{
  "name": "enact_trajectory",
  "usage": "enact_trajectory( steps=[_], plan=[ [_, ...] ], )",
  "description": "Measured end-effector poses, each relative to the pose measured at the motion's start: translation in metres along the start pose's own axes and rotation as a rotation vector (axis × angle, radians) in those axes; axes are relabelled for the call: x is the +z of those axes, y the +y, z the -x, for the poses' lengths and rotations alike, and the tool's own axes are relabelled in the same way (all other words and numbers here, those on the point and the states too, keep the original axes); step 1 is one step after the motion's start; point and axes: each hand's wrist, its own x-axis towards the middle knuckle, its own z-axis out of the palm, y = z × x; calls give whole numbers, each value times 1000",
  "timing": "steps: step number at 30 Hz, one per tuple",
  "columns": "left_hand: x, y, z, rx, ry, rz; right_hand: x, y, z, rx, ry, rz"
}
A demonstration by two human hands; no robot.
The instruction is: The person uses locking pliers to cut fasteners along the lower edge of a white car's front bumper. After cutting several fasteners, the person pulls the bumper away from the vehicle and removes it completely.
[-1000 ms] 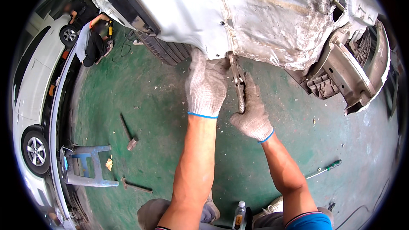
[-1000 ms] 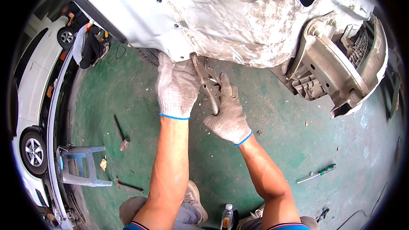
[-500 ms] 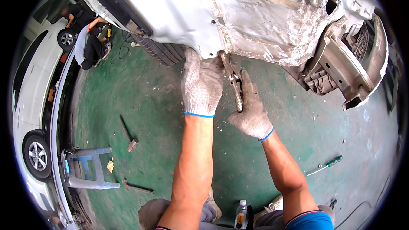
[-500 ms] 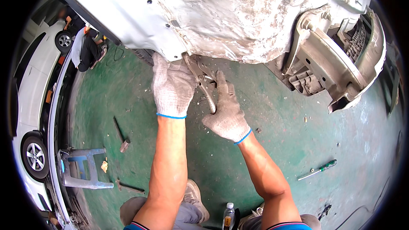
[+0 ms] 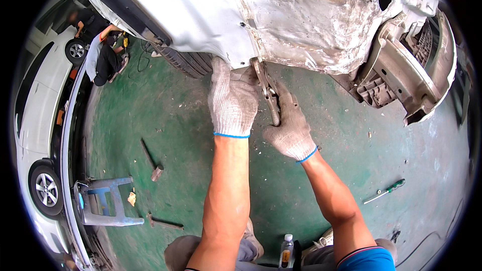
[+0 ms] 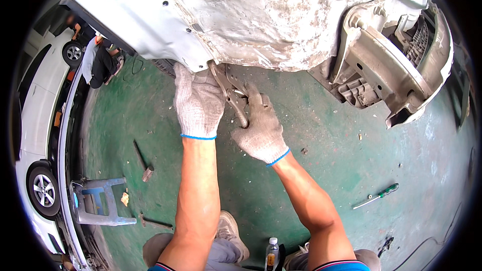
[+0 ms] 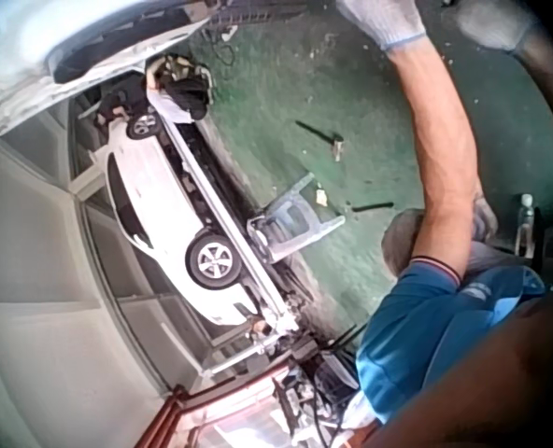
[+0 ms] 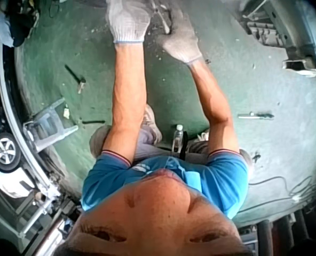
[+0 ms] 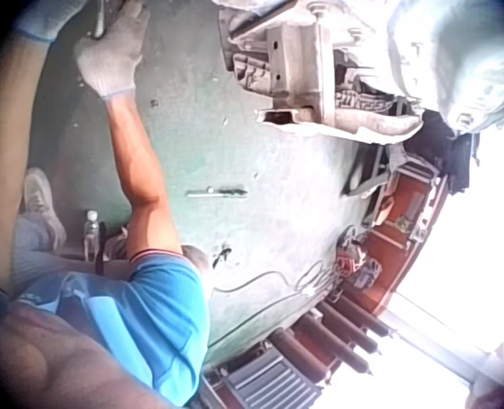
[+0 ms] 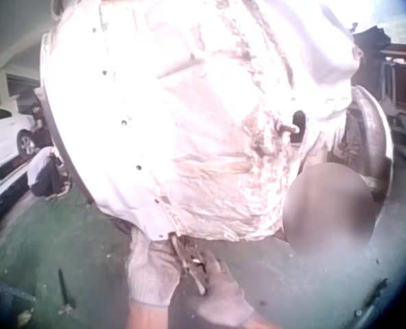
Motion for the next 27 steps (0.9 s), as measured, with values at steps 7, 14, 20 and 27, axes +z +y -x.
enact_trajectory(
  steps=[7,14,20,27],
  plan=[
    [3,0,2,-4,-43,-15,3,0,-1,-17,56,92],
    [-2,2,10,28,-135,-69,5,0,-6,-81,73,123],
    [16,-15,34,-185,-144,-946,9,11,-10,-157,123,57],
    [7,-37,32,199,-15,-1224,18,18,-4,-18,173,71]
  ],
)
